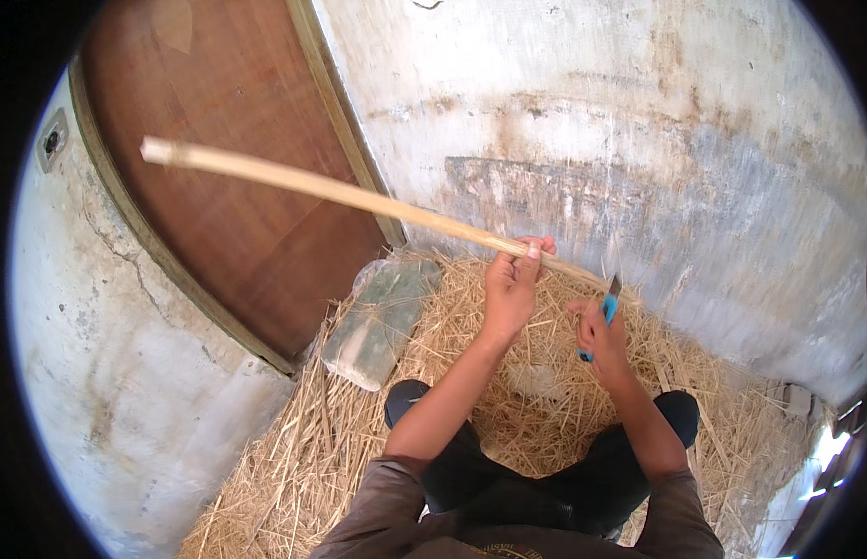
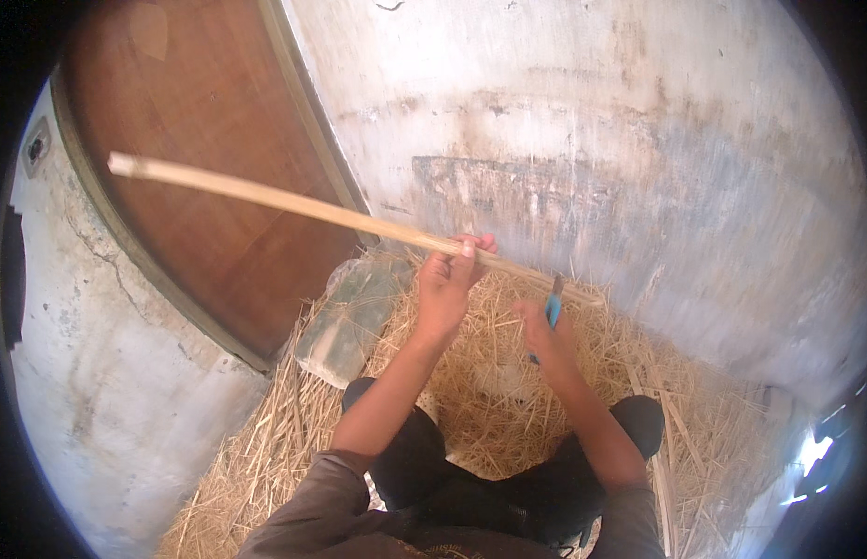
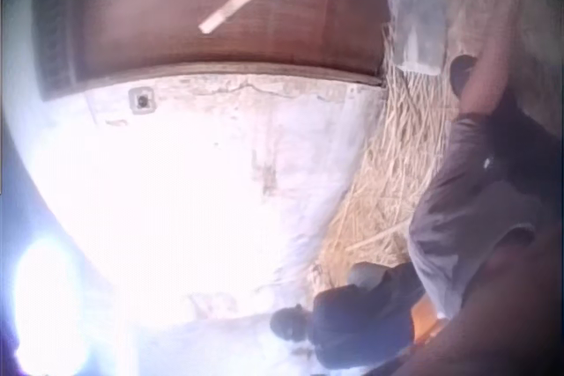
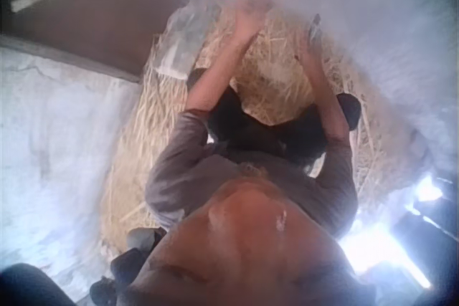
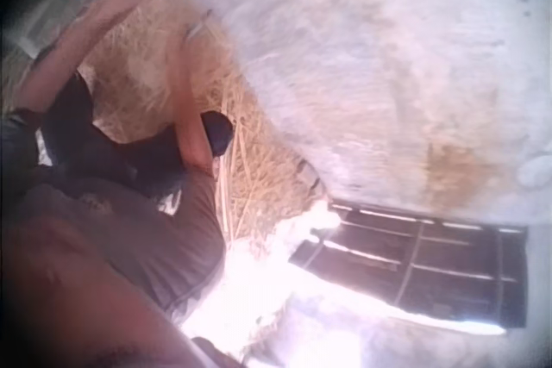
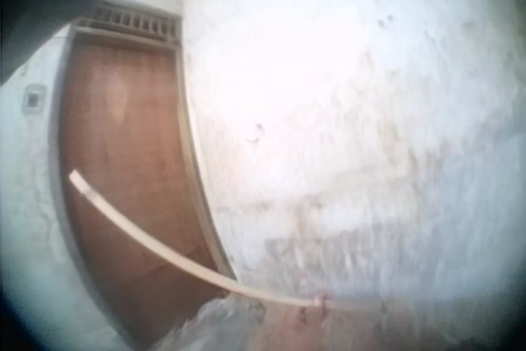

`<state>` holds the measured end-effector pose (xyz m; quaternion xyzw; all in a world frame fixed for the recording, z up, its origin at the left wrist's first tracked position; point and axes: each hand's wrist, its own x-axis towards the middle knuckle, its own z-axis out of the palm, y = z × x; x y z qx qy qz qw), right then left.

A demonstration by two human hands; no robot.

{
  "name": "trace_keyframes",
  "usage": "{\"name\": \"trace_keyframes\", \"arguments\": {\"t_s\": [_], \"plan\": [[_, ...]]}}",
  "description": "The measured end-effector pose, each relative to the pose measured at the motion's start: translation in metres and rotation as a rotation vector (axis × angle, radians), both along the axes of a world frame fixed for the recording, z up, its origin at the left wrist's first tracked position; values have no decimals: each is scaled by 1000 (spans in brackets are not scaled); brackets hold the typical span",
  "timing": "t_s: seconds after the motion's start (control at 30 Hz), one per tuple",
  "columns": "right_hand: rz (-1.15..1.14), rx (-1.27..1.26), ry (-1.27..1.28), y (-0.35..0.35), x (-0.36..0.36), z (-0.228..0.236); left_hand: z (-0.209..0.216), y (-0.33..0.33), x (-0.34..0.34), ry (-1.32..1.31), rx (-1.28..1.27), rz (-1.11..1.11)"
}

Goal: The person sits on a straw-covered floor and uses a blue utility knife to peel the bark off a long, thin wooden stick. They hold the stick vertically and repeatedly scrape the surface to remove the outer layer.

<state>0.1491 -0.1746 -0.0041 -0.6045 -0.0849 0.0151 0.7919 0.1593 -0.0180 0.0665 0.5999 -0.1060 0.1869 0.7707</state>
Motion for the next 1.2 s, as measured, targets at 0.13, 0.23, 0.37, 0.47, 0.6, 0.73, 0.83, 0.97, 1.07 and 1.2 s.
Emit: {"name": "trace_keyframes", "arguments": {"t_s": [0.13,0.23,0.37,0.47,0.6,0.73,0.83,0.97,1.07,1.2], "plan": [[-102,348,3,25,17,10,-18,-14,-22,64,-137,-64],[-112,484,8,33,18,6,-32,-18,-38,114,-206,-111],[-56,651,45,33,26,0,-53,-16,-80,292,38,-35],[-93,561,76,13,37,3,-34,-7,-176,231,570,-68],[-12,384,118,1,46,16,-30,27,-233,-95,842,392],[35,300,55,-4,56,20,-21,49,-223,51,1065,462],[75,290,-19,-5,68,28,-55,69,-210,437,935,30],[129,255,-4,-7,79,44,-85,73,-192,704,378,-428],[225,230,28,-7,85,52,-88,65,-182,627,-67,-599],[181,55,57,-12,95,47,-96,43,-178,574,-126,-446]]}}
